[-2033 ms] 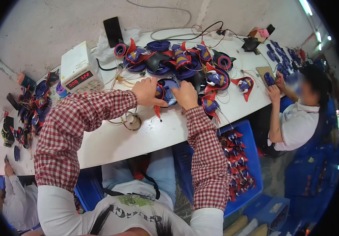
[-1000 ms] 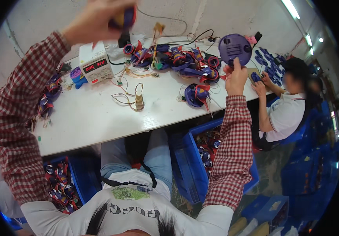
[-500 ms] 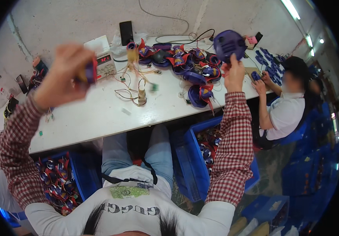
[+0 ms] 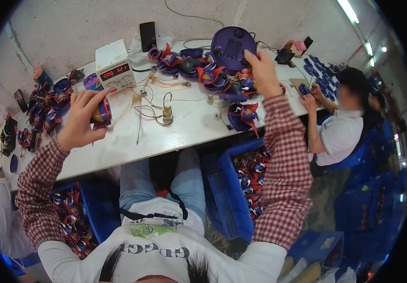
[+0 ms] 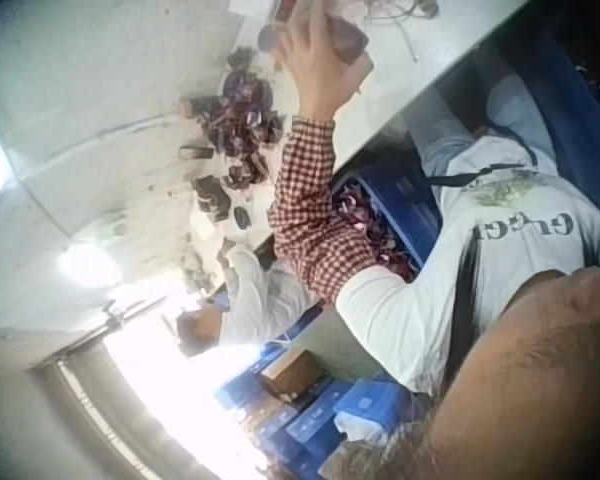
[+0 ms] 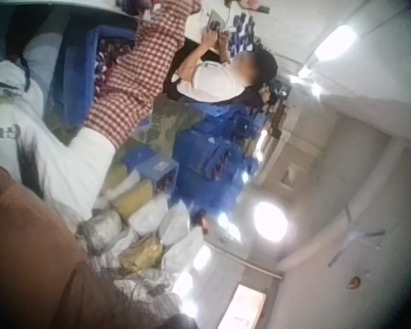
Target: Assembling small electronic components and wiring them together at a factory workbench.
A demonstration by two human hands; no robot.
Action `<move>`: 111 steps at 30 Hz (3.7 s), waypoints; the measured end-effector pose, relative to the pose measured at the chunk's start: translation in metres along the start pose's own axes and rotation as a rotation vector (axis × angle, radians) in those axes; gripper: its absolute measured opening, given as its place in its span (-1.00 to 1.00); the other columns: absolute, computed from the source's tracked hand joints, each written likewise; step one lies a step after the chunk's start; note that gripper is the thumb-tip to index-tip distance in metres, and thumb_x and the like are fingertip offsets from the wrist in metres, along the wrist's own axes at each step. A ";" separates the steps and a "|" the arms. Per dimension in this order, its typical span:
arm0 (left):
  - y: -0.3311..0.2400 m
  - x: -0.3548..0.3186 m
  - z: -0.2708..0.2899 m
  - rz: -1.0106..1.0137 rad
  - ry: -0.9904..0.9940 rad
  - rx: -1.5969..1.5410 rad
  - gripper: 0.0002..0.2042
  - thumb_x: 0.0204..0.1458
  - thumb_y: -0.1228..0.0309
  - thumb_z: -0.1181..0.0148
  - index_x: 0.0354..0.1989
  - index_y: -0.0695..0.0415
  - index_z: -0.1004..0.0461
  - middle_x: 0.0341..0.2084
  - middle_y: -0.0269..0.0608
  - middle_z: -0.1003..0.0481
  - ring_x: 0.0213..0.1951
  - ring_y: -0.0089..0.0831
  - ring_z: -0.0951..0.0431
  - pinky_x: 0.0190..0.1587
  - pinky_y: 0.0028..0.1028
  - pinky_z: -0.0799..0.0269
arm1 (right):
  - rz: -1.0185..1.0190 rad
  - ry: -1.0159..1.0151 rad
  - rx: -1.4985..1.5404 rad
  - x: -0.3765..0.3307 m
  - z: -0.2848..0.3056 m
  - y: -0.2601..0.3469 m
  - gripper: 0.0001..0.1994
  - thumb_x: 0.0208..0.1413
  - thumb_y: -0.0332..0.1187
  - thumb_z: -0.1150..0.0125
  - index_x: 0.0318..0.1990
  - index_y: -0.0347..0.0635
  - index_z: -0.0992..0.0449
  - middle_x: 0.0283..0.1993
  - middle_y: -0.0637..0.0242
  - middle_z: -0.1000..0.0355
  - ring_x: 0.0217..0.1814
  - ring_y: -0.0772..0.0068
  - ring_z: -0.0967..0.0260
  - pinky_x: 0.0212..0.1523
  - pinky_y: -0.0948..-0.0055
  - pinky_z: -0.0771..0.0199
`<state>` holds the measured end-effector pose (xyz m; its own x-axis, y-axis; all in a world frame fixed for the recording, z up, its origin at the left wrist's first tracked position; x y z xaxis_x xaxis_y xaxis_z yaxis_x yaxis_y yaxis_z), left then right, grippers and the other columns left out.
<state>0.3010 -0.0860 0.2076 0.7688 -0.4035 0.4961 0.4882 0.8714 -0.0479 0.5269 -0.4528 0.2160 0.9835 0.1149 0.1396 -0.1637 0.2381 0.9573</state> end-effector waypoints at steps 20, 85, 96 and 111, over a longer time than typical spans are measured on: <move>-0.006 -0.079 0.020 0.227 -0.018 -0.325 -0.14 -0.53 0.37 -0.26 0.19 0.21 -0.23 -0.10 -0.05 -0.31 -0.08 -0.16 -0.29 0.07 -0.25 -0.19 | -0.018 0.127 0.197 -0.043 -0.036 -0.018 -0.74 0.23 -0.29 -0.03 -0.05 -0.28 -0.35 -0.15 0.19 -0.45 -0.49 0.52 -0.40 -0.63 0.62 -0.36; -0.082 0.058 -0.241 0.321 0.455 -1.433 -0.78 0.07 0.38 -0.08 -0.22 0.28 -0.51 -0.46 -0.30 -0.50 -0.44 -0.61 -0.41 -0.39 -0.64 -0.31 | -0.272 -0.316 0.363 -0.214 -0.064 -0.192 -0.84 0.22 -0.28 -0.01 -0.22 -0.17 -0.34 -0.49 0.44 -0.33 -0.67 0.71 -0.21 -0.74 0.77 -0.16; -0.058 0.049 -0.242 0.535 0.418 -1.637 -0.85 0.09 0.42 -0.11 -0.26 0.23 -0.49 -0.46 -0.30 -0.45 -0.45 -0.63 -0.39 -0.33 -0.65 -0.36 | -0.340 -0.218 0.453 -0.204 -0.064 -0.178 -0.89 0.17 -0.34 -0.02 -0.32 -0.17 -0.37 -0.50 0.50 -0.29 -0.66 0.74 -0.16 -0.74 0.78 -0.11; -0.045 0.048 -0.216 0.418 0.344 -1.304 -0.85 0.12 0.46 -0.03 -0.24 0.26 -0.49 -0.42 -0.26 -0.45 -0.52 -0.52 -0.44 -0.39 -0.60 -0.39 | -0.335 -0.075 0.552 -0.264 -0.081 -0.211 -0.92 0.18 -0.42 0.00 -0.25 -0.22 -0.36 -0.47 0.46 -0.32 -0.58 0.75 -0.13 -0.55 0.78 -0.17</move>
<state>0.4050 -0.2052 0.0465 0.9182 -0.3956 0.0216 0.0829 0.1386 -0.9869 0.2961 -0.4553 -0.0431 0.9805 0.0481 -0.1907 0.1965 -0.2839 0.9385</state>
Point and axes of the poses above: each hand's wrist, its own x-axis towards the middle knuckle, its own z-axis out of the back of the hand, y = z × x, the point moved 8 cm from there along x, towards the middle knuckle
